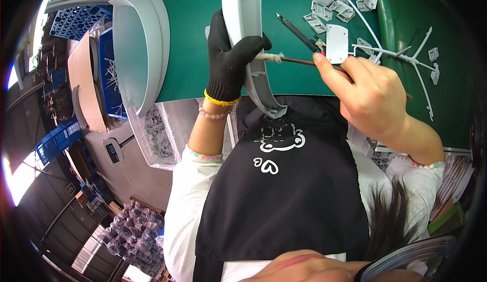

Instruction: Assembling plastic components, trimming excess material with nippers, and using a heat gun for finishing.

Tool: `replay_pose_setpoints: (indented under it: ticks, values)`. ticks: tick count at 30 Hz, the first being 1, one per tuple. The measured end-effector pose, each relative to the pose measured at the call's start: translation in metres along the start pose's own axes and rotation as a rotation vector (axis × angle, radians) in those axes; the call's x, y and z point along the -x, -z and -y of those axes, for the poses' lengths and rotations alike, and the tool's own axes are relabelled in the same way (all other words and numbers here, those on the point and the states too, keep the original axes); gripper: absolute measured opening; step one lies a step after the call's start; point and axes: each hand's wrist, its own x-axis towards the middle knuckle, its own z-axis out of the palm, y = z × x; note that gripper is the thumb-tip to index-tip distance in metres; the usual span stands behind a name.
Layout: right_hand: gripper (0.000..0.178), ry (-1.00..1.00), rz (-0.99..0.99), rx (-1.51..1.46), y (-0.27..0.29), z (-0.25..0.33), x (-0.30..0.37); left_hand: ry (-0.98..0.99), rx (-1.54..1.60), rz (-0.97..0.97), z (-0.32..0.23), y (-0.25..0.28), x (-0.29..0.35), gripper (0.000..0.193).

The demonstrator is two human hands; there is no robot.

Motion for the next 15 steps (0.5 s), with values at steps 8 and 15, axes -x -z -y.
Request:
replay_pose_setpoints:
  ticks: [8,15]
  values:
    - [0.054,0.030,0.079,-0.082,-0.018,-0.005,0.013,0.096,0.063,-0.071,-0.001,0.008,-0.008,0.046]
    - [0.041,0.074,0.084,-0.116,-0.030,0.004,0.027,0.112,0.075,-0.098,0.020,0.028,-0.014,0.040]
